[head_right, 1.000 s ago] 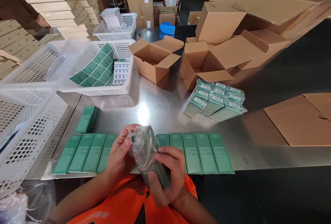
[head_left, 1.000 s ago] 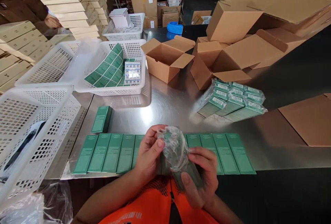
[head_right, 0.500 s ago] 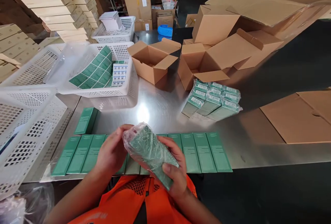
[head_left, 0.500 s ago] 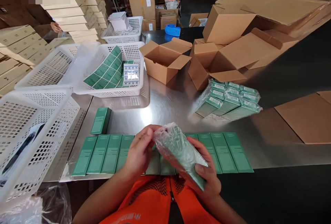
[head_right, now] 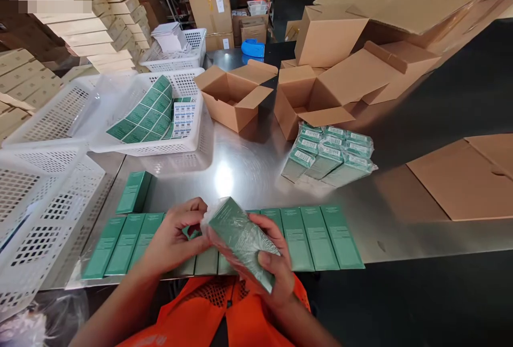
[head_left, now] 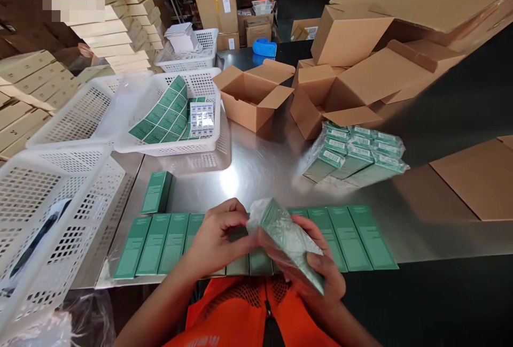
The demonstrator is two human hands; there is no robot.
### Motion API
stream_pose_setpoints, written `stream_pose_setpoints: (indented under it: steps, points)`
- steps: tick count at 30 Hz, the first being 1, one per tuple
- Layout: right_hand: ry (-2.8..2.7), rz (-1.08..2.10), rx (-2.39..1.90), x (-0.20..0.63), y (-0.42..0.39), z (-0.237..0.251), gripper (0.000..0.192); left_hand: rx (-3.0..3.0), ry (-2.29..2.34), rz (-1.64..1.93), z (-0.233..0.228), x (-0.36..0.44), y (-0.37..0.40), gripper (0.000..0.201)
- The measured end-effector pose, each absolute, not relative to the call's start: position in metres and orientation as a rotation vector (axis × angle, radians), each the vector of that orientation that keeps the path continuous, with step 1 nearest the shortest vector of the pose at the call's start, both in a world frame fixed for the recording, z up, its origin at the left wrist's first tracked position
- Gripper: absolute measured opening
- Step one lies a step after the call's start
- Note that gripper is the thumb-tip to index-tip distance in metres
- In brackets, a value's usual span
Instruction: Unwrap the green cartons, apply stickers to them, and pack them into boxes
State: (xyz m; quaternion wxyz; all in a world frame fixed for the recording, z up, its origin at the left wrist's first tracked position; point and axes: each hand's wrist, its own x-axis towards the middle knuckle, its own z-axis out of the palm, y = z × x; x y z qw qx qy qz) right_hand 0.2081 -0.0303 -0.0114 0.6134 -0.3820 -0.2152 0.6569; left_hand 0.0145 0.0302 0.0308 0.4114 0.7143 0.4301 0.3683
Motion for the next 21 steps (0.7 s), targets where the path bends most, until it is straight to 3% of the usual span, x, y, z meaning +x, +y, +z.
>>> stream_pose_setpoints:
  steps: [5,11,17,21]
  points:
    - [-0.589,1.623,-0.843,0.215,-0.033,-0.018,0.044,1.943,0.811,0.819,0.029,-0.010,0.037,0.030]
    - [-0.576,1.684,-0.732,0.211,-0.032,-0.022,0.047,1.839,0.728,1.211,0.018,-0.026,0.026,0.007]
    - [-0.583,1.741,-0.654,0.197,-0.037,-0.022,0.045,1.005,0.398,0.968,-0.005,-0.040,0.005,0.007]
    - [-0.656,1.826,-0.646,0.185,-0.035,-0.018,0.049,0.954,0.664,0.862,-0.022,-0.046,-0.006,0.015]
